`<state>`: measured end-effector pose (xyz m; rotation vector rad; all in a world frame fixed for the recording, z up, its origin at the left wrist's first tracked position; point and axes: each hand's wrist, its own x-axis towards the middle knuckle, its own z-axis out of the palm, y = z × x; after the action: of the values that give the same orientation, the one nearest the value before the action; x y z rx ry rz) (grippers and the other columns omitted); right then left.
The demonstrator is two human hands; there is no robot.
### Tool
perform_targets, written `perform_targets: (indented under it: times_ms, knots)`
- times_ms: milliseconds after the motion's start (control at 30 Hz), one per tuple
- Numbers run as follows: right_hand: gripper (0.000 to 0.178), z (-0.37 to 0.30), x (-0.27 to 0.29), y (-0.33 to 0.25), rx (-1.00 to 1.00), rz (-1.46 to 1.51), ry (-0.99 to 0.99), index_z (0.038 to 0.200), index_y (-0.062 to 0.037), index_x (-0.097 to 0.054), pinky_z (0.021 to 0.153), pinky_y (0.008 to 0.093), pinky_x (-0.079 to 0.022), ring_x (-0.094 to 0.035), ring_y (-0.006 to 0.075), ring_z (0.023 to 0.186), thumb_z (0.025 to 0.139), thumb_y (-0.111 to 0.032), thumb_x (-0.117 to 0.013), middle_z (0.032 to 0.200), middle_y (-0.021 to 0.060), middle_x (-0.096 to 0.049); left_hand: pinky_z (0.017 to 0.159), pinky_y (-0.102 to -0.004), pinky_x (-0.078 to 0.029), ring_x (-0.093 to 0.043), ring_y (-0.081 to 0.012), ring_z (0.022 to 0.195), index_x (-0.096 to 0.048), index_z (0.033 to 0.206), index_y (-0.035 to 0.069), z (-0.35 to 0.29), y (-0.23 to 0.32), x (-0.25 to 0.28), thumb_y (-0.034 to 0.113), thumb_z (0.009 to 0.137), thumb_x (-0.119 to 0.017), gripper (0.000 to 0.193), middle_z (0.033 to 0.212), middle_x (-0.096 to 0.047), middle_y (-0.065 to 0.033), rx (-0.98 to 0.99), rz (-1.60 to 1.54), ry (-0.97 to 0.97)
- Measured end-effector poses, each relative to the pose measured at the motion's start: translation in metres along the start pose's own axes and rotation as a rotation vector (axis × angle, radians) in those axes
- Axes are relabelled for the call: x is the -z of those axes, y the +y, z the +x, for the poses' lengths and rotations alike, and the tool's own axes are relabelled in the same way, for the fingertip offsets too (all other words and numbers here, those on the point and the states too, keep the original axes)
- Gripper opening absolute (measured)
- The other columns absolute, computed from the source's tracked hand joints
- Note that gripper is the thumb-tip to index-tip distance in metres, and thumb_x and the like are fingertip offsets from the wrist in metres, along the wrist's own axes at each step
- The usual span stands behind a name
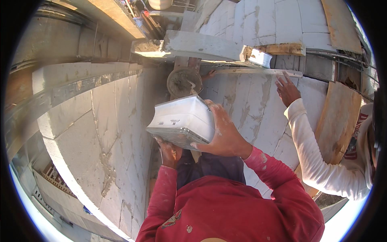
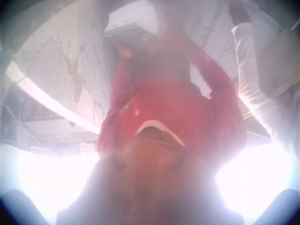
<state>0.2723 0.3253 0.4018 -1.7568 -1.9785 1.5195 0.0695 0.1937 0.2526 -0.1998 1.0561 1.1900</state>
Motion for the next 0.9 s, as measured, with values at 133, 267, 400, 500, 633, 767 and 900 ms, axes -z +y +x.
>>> perform_targets:
  times_ms: [133,267,400,500,633,767,900]
  knots:
    - [0.116,0.001,-0.004,-0.005,0.016,0.010,-0.019,0.152,0.0088,-0.023,0.117,0.0489,-0.036,-0.039,0.0454,0.141,0.072,-0.044,-0.088,0.146,0.0297,-0.038,0.120,-0.0495,-0.034,-0.040,-0.0287,0.146,-0.029,0.161,0.019,0.001,-0.001,-0.004,0.075,0.101,-0.032,0.082,0.161,-0.039,-0.0062,-0.040,-0.083,-0.017]
    - [0.117,-0.005,-0.010,0.001,-0.021,0.030,-0.061,0.153,0.0079,-0.021,0.118,0.0495,-0.035,-0.038,0.0462,0.142,0.071,-0.044,-0.088,0.147,0.0294,-0.039,0.119,-0.0504,-0.037,-0.042,-0.0297,0.145,-0.030,0.160,0.018,0.000,-0.002,0.006,0.078,0.099,-0.032,0.085,0.161,-0.040,-0.0064,-0.031,-0.082,-0.031]
    - [0.116,-0.011,-0.012,0.002,0.009,0.008,-0.071,0.153,0.0067,-0.020,0.119,0.0501,-0.035,-0.036,0.0460,0.144,0.072,-0.043,-0.087,0.150,0.0295,-0.037,0.118,-0.0506,-0.039,-0.043,-0.0297,0.145,-0.031,0.160,0.019,-0.012,0.003,-0.006,0.075,0.099,-0.037,0.083,0.160,-0.040,-0.0070,-0.010,-0.044,-0.069]
    - [0.114,-0.013,-0.014,0.000,0.033,-0.006,-0.055,0.152,0.0065,-0.023,0.117,0.0513,-0.036,-0.039,0.0461,0.141,0.071,-0.043,-0.086,0.148,0.0300,-0.039,0.119,-0.0507,-0.038,-0.043,-0.0295,0.144,-0.030,0.161,0.020,-0.019,-0.002,0.002,0.071,0.102,-0.037,0.078,0.160,-0.040,-0.0063,-0.019,-0.102,-0.126]
    - [0.112,-0.019,-0.020,0.001,0.064,0.032,0.003,0.152,0.0063,-0.026,0.112,0.0535,-0.040,-0.045,0.0471,0.135,0.070,-0.043,-0.085,0.142,0.0309,-0.045,0.118,-0.0506,-0.039,-0.044,-0.0295,0.143,-0.030,0.160,0.020,-0.024,-0.004,0.008,0.069,0.102,-0.041,0.077,0.159,-0.043,-0.0066,-0.030,-0.100,-0.086]
    - [0.111,-0.021,-0.022,-0.003,0.046,0.071,0.000,0.152,0.0054,-0.027,0.112,0.0538,-0.040,-0.045,0.0481,0.135,0.070,-0.042,-0.085,0.142,0.0313,-0.045,0.119,-0.0513,-0.038,-0.045,-0.0298,0.143,-0.030,0.160,0.020,-0.028,-0.001,0.012,0.068,0.101,-0.046,0.077,0.159,-0.043,-0.0064,-0.021,-0.133,-0.067]
    - [0.111,-0.023,-0.022,-0.012,0.054,0.048,0.008,0.152,0.0052,-0.026,0.113,0.0523,-0.040,-0.044,0.0476,0.136,0.070,-0.040,-0.086,0.144,0.0307,-0.043,0.119,-0.0516,-0.038,-0.044,-0.0299,0.144,-0.030,0.161,0.019,-0.031,0.007,0.006,0.070,0.098,-0.049,0.083,0.160,-0.042,-0.0072,-0.052,-0.068,-0.058]
